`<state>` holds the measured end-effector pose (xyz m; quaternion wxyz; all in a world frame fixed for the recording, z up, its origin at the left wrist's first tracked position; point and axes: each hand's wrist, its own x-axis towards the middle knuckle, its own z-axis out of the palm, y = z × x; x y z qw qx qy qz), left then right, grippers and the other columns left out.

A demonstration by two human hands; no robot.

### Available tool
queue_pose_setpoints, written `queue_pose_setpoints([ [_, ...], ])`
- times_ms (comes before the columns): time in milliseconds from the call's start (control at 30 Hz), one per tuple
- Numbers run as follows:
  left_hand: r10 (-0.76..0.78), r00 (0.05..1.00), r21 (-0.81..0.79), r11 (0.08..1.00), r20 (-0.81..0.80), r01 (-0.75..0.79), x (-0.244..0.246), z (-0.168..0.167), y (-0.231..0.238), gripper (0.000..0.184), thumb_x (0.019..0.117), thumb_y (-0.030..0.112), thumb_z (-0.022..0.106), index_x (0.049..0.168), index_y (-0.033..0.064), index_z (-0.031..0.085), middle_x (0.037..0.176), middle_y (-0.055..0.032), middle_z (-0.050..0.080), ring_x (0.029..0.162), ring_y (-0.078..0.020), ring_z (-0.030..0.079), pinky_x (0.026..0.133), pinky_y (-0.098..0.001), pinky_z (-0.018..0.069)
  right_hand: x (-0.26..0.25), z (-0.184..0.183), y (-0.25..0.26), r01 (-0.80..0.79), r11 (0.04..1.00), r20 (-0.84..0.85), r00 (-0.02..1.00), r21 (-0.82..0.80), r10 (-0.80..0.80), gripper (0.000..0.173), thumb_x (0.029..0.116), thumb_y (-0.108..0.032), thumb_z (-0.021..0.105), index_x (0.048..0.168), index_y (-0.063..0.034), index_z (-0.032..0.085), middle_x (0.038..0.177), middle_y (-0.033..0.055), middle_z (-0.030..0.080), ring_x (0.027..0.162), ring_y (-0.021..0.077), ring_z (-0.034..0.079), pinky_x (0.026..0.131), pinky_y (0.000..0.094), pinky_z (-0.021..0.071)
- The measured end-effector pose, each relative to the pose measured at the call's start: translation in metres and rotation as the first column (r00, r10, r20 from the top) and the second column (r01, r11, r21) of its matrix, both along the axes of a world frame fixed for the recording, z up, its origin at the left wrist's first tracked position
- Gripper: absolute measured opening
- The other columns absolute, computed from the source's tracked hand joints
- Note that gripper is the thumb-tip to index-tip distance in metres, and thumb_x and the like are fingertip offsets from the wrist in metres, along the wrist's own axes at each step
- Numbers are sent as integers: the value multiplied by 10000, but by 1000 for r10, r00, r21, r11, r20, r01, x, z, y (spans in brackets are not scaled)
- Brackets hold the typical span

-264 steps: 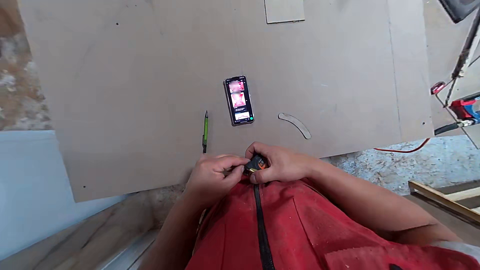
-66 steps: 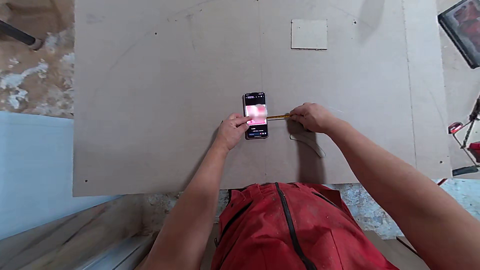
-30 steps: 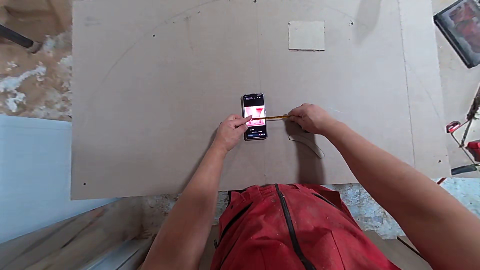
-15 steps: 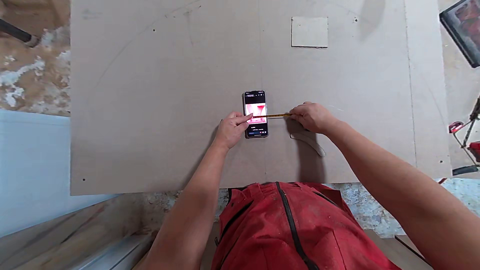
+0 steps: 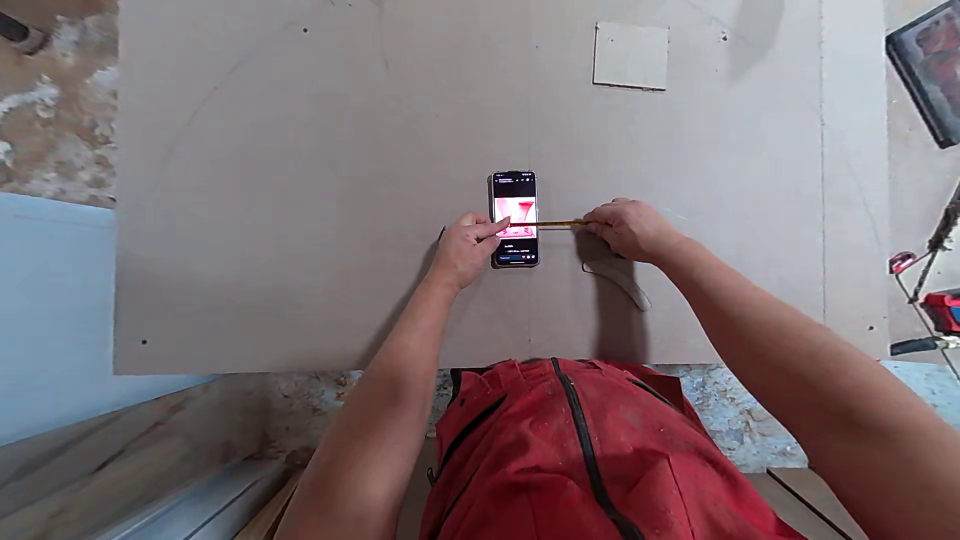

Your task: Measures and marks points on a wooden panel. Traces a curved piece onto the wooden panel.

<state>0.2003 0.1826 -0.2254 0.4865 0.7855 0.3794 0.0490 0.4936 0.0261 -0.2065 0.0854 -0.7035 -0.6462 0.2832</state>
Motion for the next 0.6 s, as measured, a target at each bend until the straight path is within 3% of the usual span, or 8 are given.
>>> queue_pose_setpoints([
  [267, -18, 999, 22, 1000, -26, 19, 0, 0, 0, 334, 1046, 200, 572, 1342, 281, 704, 1314, -65, 626, 1196, -181, 600, 1010, -431, 511, 1, -4, -1, -16, 1000, 6, 1000, 18, 16, 268, 1075, -238, 512, 1148, -145, 753, 1105, 53, 746, 1075, 259, 679, 944, 479, 535],
  [600, -20, 1000, 39, 999, -8, 20, 0, -2, 1, 325, 1039, 204, 581, 1328, 272, 715, 1262, -55, 641, 1145, -166, 610, 983, -417, 517, 1, -1, 0, -2, 1000, -3, 1000, -11, 2, 272, 1080, -252, 504, 1145, -150, 747, 1100, 50, 740, 1085, 255, 671, 947, 479, 527],
])
